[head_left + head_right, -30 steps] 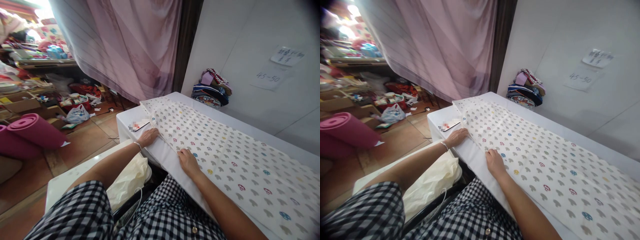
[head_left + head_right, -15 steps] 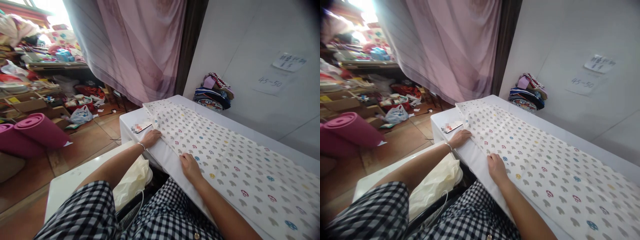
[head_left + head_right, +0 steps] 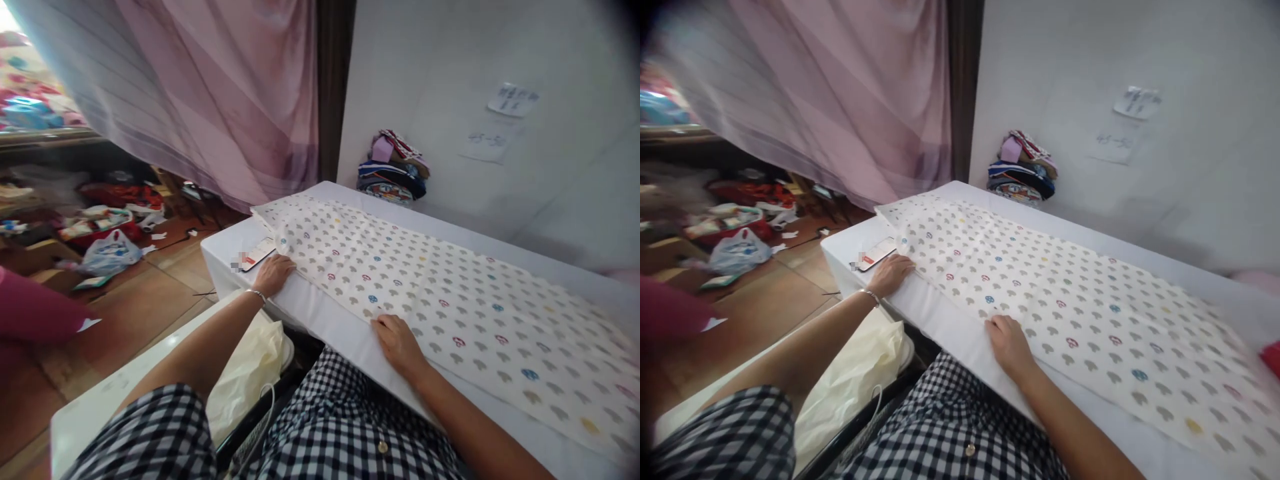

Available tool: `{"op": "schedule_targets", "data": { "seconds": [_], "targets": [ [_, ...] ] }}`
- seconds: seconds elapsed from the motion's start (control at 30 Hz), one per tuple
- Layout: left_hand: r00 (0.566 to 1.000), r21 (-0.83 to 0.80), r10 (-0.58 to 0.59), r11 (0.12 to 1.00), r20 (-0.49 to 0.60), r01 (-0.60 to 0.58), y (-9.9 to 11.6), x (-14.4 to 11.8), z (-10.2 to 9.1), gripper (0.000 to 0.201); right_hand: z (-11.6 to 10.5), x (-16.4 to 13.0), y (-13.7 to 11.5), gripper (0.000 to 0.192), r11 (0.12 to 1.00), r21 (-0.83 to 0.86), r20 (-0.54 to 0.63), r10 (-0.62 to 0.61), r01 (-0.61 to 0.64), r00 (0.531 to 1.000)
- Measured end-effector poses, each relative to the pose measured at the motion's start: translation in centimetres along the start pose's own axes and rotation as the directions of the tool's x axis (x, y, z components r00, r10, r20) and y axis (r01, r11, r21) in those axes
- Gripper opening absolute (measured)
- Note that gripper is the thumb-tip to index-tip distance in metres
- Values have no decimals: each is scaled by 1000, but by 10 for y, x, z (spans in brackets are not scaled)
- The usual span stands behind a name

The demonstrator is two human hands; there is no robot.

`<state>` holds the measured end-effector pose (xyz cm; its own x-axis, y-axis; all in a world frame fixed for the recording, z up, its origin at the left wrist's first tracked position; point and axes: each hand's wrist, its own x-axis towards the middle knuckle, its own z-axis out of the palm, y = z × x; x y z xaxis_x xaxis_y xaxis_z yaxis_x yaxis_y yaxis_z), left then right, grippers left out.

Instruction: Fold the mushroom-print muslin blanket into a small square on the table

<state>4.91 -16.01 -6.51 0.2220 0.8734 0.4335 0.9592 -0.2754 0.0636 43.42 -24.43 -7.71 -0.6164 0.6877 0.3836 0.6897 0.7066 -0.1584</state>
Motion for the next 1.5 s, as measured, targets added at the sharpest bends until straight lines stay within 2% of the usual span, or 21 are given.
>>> {"op": "schedule_targets", "data": {
  "seconds": [0.1,0.23,0.37,0.47,0.57,0.77,0.93,1.1,1.17,1.27,1.3,1.37,1.5],
  "targets": [
    [997,8,72,997,4,-72,19,7,1,31,-14,-24,8,29,999,-8,-4,52,-52,999],
    [971,-104,233,968,53,-227,68,13,3,30,-29,-55,19,29,996,-21,-20,89,-89,996],
    [891,-259,447,872,80,-415,125,11,8,28,-39,-84,31,29,986,-65,-34,149,-151,988],
    [828,-335,558,792,57,-511,162,9,13,27,-49,-107,43,29,972,-106,-36,209,-212,977],
    [776,-364,630,729,28,-579,189,10,19,27,-62,-130,55,29,954,-147,-27,259,-260,965],
    [710,-379,704,655,-9,-654,229,19,28,26,-86,-175,75,26,898,-234,-63,368,-372,928],
    [707,-408,706,631,-50,-659,252,20,30,25,-90,-185,78,27,886,-237,-85,391,-400,916],
    [711,-367,698,640,-88,-674,260,25,30,24,-93,-177,83,26,900,-195,-55,387,-390,921],
    [733,-321,672,676,-99,-663,263,31,28,26,-99,-170,88,27,892,-184,-84,405,-413,911],
    [786,-241,605,750,-127,-616,268,39,26,27,-106,-160,93,30,843,-207,-211,456,-496,865],
    [789,-218,601,759,-124,-613,270,40,27,27,-107,-157,93,30,829,-219,-237,467,-515,852],
    [765,-187,637,744,-92,-642,271,39,29,26,-106,-154,91,29,824,-238,-209,474,-515,855],
    [700,-169,714,686,-35,-708,270,29,32,24,-96,-159,85,30,849,-248,-58,468,-467,882]
  ]
}}
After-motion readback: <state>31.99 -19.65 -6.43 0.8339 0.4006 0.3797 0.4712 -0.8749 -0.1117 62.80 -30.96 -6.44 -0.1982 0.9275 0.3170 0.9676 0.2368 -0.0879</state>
